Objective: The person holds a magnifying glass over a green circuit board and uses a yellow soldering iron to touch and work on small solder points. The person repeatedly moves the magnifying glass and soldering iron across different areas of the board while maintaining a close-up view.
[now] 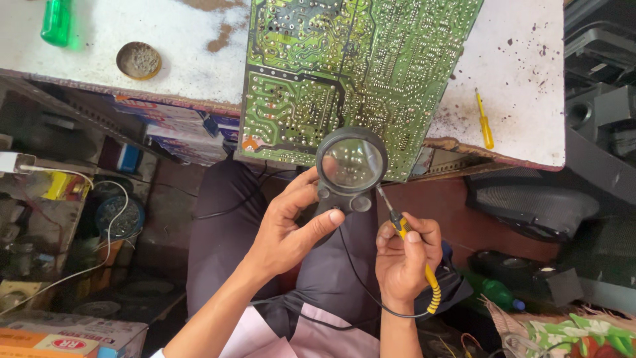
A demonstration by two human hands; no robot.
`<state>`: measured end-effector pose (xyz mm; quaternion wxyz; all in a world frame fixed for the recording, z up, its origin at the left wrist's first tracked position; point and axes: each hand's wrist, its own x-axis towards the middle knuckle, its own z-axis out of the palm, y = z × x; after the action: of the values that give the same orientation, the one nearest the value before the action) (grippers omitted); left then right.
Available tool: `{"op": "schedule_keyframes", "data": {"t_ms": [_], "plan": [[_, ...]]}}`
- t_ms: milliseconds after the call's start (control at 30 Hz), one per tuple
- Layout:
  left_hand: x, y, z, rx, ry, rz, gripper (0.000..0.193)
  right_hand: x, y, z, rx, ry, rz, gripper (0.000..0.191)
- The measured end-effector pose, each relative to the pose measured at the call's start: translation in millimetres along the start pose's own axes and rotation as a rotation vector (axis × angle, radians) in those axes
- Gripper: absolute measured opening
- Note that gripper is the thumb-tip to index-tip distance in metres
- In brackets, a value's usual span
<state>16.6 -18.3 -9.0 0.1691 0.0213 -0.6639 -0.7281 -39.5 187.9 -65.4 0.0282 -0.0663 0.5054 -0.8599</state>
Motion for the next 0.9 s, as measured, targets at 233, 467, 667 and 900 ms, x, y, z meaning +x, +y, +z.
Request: {"op": "schedule_keyframes", "data": {"t_ms": [233,467,667,900], "plan": [[-1.7,-1.6,-0.4,-0.109,0.013,-0.049,0.031,1.0,0.3,-1.8,0.019,-0.037,-0.021,0.023],[-1.0,-0.2,0.2,-0.073,0.016,-0.035,0.032,0.0,1.4,-2.5,0.04,-0.041,-0.007,0.023],[3.1,3.2,4.6,0.089,0.019,0.028,0.03,0.3,1.1,-3.4,0.061,-0.052,0.002,0.024],[6.7,9.6,4.8,0.047,0.017,0.034,0.031,0.4,1.6,-4.5,0.075,-0.07,-0.013,0.024]]}}
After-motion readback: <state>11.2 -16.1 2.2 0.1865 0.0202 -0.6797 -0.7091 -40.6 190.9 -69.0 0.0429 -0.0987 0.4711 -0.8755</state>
